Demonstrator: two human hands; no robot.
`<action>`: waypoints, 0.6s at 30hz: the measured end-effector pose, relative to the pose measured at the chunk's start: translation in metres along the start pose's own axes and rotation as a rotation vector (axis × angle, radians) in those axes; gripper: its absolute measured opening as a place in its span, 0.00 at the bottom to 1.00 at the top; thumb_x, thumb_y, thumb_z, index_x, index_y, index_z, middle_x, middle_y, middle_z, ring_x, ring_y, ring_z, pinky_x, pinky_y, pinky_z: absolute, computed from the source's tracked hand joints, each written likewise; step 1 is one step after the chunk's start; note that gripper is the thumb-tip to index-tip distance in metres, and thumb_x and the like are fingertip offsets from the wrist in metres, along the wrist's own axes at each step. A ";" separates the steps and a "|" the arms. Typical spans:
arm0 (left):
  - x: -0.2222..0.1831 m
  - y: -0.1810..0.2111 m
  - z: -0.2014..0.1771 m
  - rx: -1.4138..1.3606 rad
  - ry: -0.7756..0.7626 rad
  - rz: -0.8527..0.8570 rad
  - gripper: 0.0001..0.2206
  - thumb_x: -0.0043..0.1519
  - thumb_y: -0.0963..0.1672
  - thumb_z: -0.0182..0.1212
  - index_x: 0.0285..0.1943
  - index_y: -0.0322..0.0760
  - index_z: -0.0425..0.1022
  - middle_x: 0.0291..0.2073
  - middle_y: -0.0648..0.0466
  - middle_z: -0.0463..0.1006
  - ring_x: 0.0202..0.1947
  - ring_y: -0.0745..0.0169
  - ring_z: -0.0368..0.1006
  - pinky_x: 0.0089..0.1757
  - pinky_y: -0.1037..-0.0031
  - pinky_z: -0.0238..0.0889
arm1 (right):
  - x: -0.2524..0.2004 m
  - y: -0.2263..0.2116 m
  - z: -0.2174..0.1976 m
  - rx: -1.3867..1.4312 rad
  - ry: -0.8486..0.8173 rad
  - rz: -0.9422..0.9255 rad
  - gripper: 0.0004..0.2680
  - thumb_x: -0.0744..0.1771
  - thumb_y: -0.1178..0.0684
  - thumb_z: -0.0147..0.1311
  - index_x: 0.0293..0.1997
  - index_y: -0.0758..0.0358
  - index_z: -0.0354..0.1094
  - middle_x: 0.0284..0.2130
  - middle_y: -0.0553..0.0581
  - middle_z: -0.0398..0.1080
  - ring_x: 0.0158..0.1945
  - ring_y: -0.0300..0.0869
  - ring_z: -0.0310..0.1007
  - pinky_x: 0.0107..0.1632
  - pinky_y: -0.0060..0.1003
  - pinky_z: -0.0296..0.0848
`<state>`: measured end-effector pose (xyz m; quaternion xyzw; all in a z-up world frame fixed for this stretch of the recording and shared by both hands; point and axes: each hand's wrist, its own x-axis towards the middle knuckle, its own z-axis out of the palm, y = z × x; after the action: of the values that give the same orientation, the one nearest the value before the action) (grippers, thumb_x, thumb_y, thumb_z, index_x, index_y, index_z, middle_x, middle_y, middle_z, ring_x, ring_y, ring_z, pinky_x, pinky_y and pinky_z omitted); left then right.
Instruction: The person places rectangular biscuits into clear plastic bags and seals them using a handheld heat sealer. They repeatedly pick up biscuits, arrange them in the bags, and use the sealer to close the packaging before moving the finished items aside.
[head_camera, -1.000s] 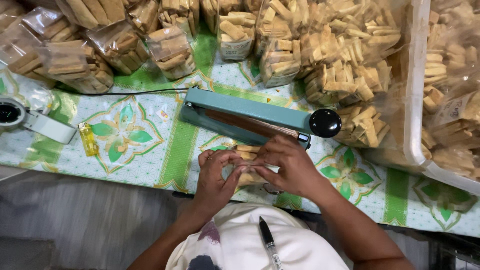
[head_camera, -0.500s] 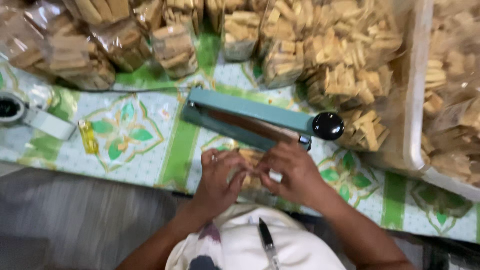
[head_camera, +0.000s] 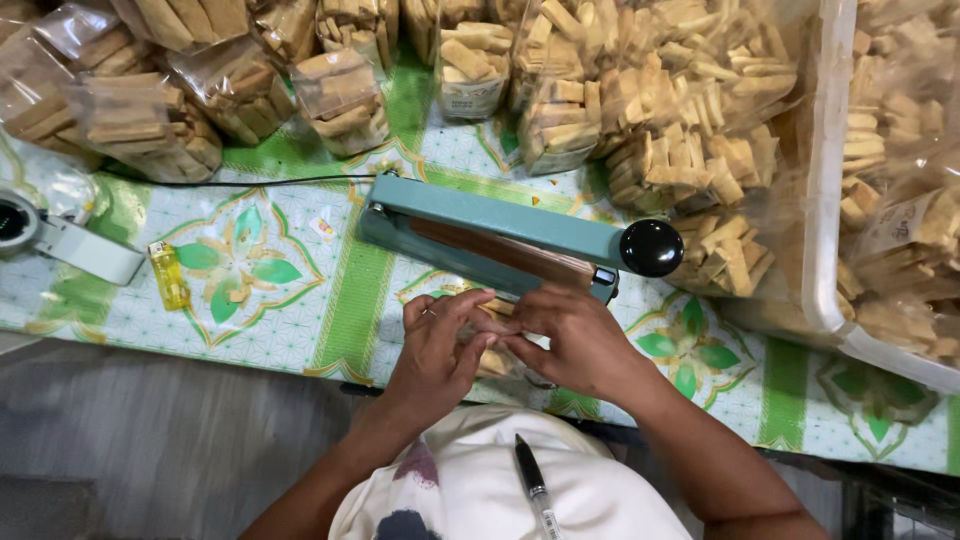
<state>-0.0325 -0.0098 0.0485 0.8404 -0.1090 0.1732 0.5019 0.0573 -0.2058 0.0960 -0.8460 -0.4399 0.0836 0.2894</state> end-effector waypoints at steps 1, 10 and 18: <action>0.001 0.000 -0.003 -0.016 -0.024 -0.008 0.24 0.64 0.40 0.63 0.70 0.39 0.63 0.42 0.60 0.82 0.49 0.64 0.76 0.58 0.61 0.49 | 0.001 -0.001 0.002 0.013 -0.001 0.001 0.05 0.61 0.54 0.65 0.35 0.61 0.79 0.33 0.55 0.76 0.39 0.50 0.75 0.40 0.44 0.73; 0.001 -0.017 -0.014 0.047 -0.051 0.076 0.19 0.63 0.40 0.64 0.64 0.41 0.68 0.39 0.59 0.82 0.46 0.65 0.77 0.59 0.59 0.51 | 0.006 0.002 -0.013 0.097 -0.168 0.164 0.07 0.61 0.52 0.64 0.37 0.62 0.78 0.34 0.56 0.76 0.39 0.50 0.77 0.40 0.44 0.74; -0.007 -0.040 -0.003 -0.051 -0.123 0.063 0.28 0.60 0.43 0.66 0.71 0.42 0.64 0.53 0.55 0.79 0.59 0.60 0.74 0.67 0.59 0.47 | -0.001 0.001 0.002 0.123 -0.015 0.052 0.07 0.62 0.56 0.63 0.41 0.60 0.80 0.37 0.58 0.77 0.40 0.48 0.78 0.42 0.41 0.77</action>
<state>-0.0250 0.0115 0.0149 0.8326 -0.1702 0.1341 0.5097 0.0562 -0.2059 0.0938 -0.8371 -0.4140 0.1244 0.3353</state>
